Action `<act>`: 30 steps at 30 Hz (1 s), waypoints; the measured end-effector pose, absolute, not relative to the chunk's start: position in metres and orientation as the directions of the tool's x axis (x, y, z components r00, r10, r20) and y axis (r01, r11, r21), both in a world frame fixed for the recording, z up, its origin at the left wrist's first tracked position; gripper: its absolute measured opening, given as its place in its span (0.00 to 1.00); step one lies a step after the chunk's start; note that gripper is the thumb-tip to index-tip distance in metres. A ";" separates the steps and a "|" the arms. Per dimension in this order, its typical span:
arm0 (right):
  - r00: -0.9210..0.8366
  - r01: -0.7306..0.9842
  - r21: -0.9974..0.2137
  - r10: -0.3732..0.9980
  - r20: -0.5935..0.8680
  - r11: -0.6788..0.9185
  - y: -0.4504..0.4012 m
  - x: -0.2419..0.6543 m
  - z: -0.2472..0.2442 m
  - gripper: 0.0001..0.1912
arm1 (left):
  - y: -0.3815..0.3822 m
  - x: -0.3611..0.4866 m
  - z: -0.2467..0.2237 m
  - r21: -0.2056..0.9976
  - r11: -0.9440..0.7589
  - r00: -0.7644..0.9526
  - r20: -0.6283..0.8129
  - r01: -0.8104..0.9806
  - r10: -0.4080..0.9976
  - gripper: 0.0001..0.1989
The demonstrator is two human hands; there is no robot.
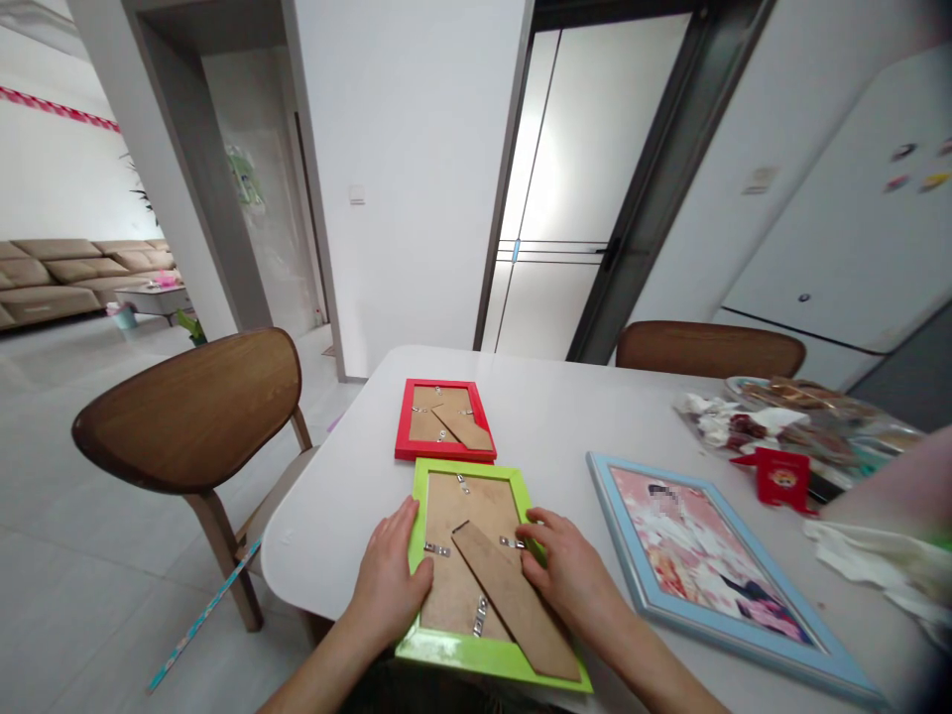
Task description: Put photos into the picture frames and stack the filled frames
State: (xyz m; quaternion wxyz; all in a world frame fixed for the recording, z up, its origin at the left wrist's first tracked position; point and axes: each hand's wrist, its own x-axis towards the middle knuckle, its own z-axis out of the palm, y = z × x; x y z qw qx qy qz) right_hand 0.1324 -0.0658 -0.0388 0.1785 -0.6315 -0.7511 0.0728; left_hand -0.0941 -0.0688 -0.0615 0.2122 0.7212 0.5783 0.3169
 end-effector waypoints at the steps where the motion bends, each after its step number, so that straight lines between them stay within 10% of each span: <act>1: -0.133 0.922 -0.337 0.974 0.181 0.189 -0.063 0.129 -0.040 0.14 | -0.069 -0.094 -0.062 0.671 -0.237 0.131 0.206 0.702 0.970 0.30; 30: -0.352 0.830 -0.355 0.898 0.265 0.430 -0.056 0.036 -0.035 0.08 | -0.072 -0.090 -0.061 0.570 -0.291 0.157 0.273 0.768 0.949 0.26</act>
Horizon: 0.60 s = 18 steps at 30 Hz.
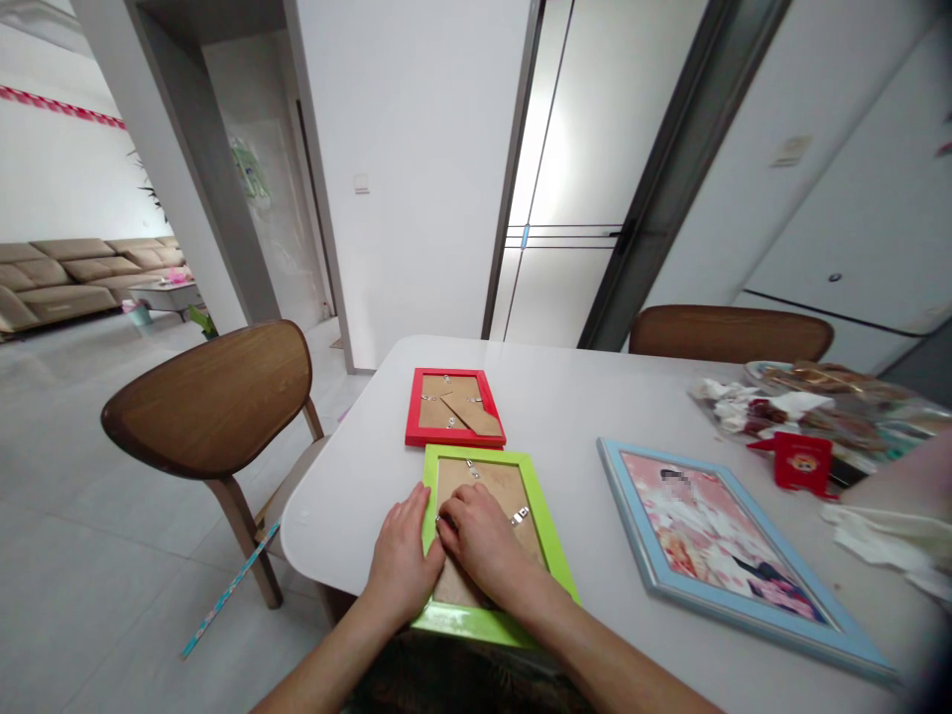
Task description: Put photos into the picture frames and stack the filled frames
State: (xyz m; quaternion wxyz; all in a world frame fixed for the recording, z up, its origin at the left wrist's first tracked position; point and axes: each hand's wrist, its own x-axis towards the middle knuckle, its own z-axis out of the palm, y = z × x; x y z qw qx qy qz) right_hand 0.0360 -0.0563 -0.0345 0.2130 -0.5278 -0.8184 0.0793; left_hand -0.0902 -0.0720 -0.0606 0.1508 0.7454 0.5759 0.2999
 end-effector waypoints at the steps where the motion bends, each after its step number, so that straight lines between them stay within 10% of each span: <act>1: -0.341 0.831 -0.361 0.901 0.269 0.423 -0.055 0.035 -0.036 0.08 | -0.072 -0.090 -0.060 0.568 -0.290 0.156 0.274 0.770 0.949 0.26; 18: -0.649 0.617 -0.472 0.746 0.147 0.630 -0.099 0.096 -0.006 0.08 | -0.074 -0.089 -0.061 0.575 -0.257 0.110 0.278 0.777 0.954 0.28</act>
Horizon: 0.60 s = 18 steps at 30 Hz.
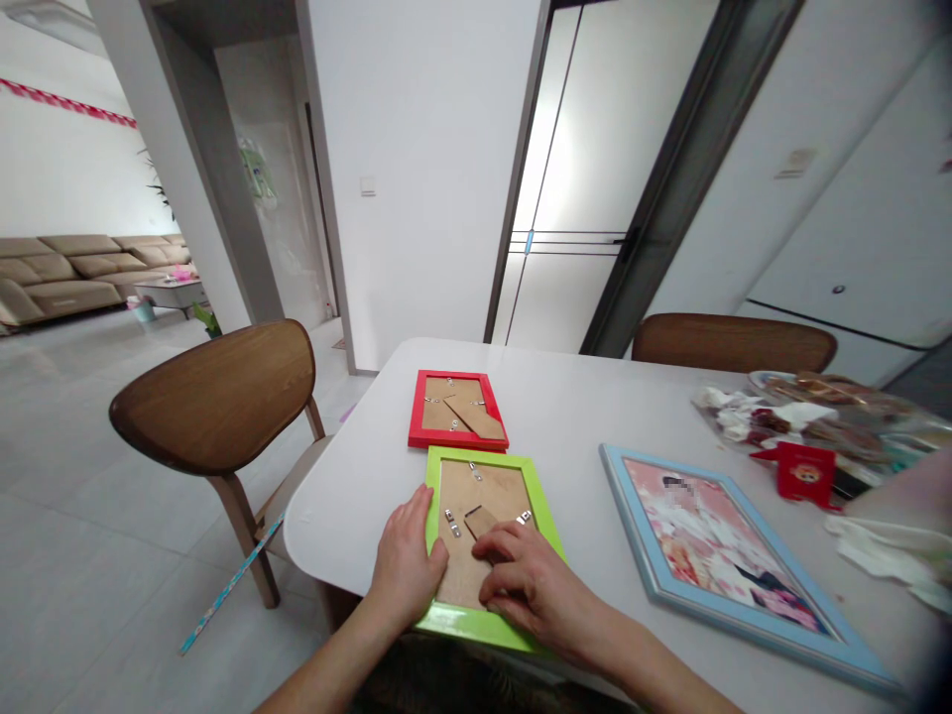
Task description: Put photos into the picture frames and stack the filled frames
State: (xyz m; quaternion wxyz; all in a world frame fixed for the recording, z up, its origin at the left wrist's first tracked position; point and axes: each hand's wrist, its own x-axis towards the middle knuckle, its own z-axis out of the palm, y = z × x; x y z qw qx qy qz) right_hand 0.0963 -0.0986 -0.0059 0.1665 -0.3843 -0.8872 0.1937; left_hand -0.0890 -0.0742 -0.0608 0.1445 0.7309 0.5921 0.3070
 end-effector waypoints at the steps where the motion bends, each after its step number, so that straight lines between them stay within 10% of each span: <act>1: -0.654 0.612 -0.467 0.740 0.154 0.638 -0.097 0.095 -0.007 0.09 | -0.074 -0.089 -0.061 0.579 -0.252 0.107 0.273 0.775 0.956 0.28; 10: -0.603 0.611 -0.503 0.771 0.204 0.611 -0.086 0.089 -0.016 0.05 | -0.074 -0.090 -0.063 0.635 -0.258 0.086 0.289 0.728 0.953 0.29; 18: -0.208 0.873 -0.379 0.938 0.278 0.306 -0.003 0.082 -0.035 0.14 | -0.068 -0.083 -0.059 0.636 -0.246 0.091 0.266 0.731 0.960 0.29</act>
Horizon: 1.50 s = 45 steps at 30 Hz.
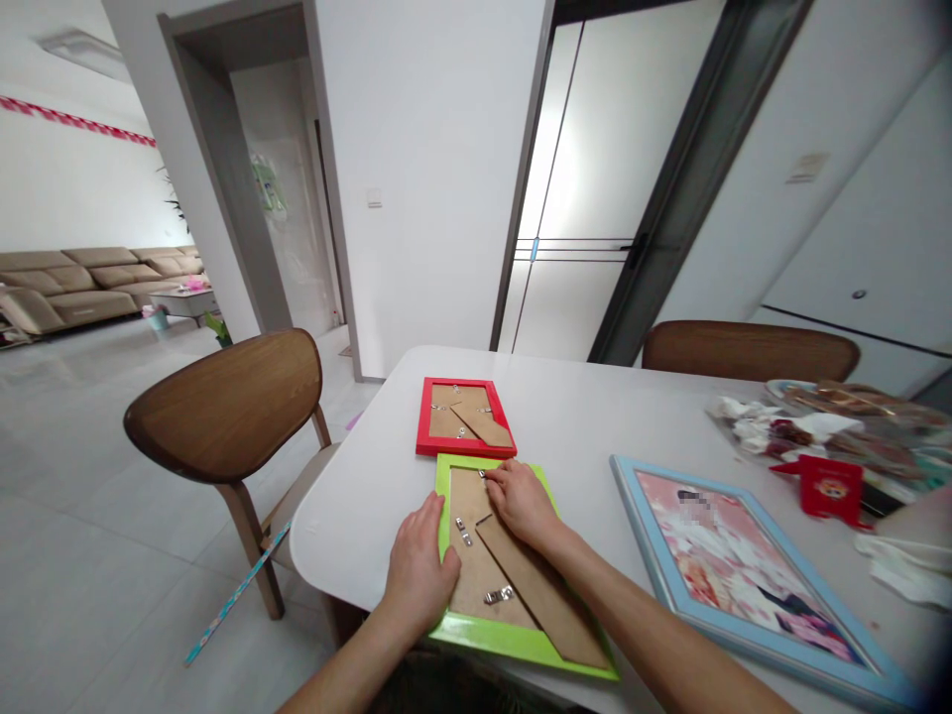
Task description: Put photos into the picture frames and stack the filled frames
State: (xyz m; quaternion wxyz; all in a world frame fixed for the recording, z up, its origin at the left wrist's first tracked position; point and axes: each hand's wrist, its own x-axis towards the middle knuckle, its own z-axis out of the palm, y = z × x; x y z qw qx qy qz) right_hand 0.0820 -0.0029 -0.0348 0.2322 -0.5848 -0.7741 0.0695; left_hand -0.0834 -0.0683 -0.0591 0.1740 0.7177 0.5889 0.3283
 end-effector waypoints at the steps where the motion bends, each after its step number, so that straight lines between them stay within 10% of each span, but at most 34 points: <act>1: -0.200 0.878 -0.375 0.939 0.280 0.299 0.003 0.081 -0.038 0.13 | -0.066 -0.082 -0.059 0.642 -0.242 0.087 0.263 0.728 0.961 0.28; 21: -0.266 0.868 -0.397 0.955 0.131 0.297 -0.065 0.093 -0.026 0.20 | -0.056 -0.080 -0.065 0.771 -0.248 0.038 0.280 0.586 0.959 0.29; 35: -0.229 0.735 -0.571 0.927 0.298 0.365 -0.067 0.089 0.024 0.18 | -0.065 -0.093 -0.015 0.994 -0.075 0.021 0.074 0.083 0.997 0.15; 45: 0.015 0.928 -0.371 0.998 0.062 0.009 -0.054 0.146 -0.039 0.27 | -0.064 -0.201 -0.037 0.968 0.101 -0.172 -0.061 0.231 0.983 0.21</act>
